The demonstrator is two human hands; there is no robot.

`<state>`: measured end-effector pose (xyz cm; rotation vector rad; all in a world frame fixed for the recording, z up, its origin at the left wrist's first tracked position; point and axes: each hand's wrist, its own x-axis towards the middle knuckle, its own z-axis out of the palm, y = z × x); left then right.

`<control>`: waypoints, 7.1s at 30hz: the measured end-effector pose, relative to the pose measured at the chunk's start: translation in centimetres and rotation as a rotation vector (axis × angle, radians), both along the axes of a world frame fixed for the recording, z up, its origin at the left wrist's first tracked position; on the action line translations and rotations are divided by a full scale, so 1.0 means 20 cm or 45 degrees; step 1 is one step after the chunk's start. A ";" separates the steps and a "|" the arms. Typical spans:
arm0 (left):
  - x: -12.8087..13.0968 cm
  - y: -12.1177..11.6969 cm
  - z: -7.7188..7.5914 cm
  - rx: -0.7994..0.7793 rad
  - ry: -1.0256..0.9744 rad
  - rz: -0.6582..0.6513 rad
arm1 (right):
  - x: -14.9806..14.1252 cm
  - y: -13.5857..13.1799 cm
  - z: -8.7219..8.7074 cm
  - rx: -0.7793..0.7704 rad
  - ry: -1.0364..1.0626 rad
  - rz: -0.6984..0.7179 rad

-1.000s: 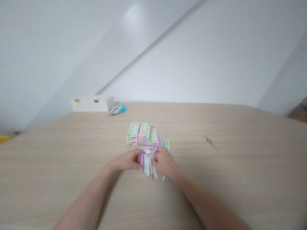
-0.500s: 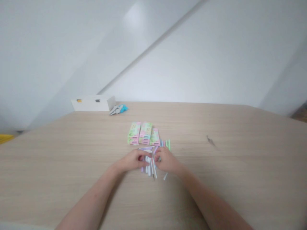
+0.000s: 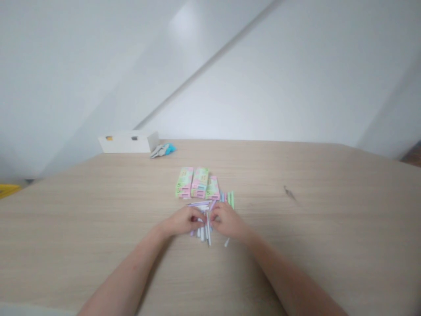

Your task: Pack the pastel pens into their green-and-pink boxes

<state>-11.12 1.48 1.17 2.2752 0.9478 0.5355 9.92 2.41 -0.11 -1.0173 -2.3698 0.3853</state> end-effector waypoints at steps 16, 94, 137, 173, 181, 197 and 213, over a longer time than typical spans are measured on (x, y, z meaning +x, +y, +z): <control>-0.03 0.02 -0.02 -0.003 -0.010 0.031 | 0.01 -0.01 0.04 -0.007 -0.033 0.179; -0.05 0.04 -0.03 0.265 0.005 0.366 | 0.06 0.04 0.07 -0.010 -0.198 -0.331; -0.08 0.07 -0.06 0.406 0.068 0.458 | 0.05 0.02 0.07 0.014 -0.329 -0.412; -0.09 0.07 -0.07 0.390 0.102 0.527 | 0.04 0.02 0.04 -0.016 -0.191 -0.263; -0.09 0.08 -0.07 0.376 0.109 0.538 | 0.06 0.02 0.06 -0.054 -0.201 -0.302; -0.08 0.06 -0.05 0.378 0.111 0.554 | 0.05 -0.01 0.05 0.087 -0.443 -0.090; -0.09 0.08 -0.07 0.378 0.097 0.531 | 0.05 0.00 0.05 0.048 -0.504 -0.040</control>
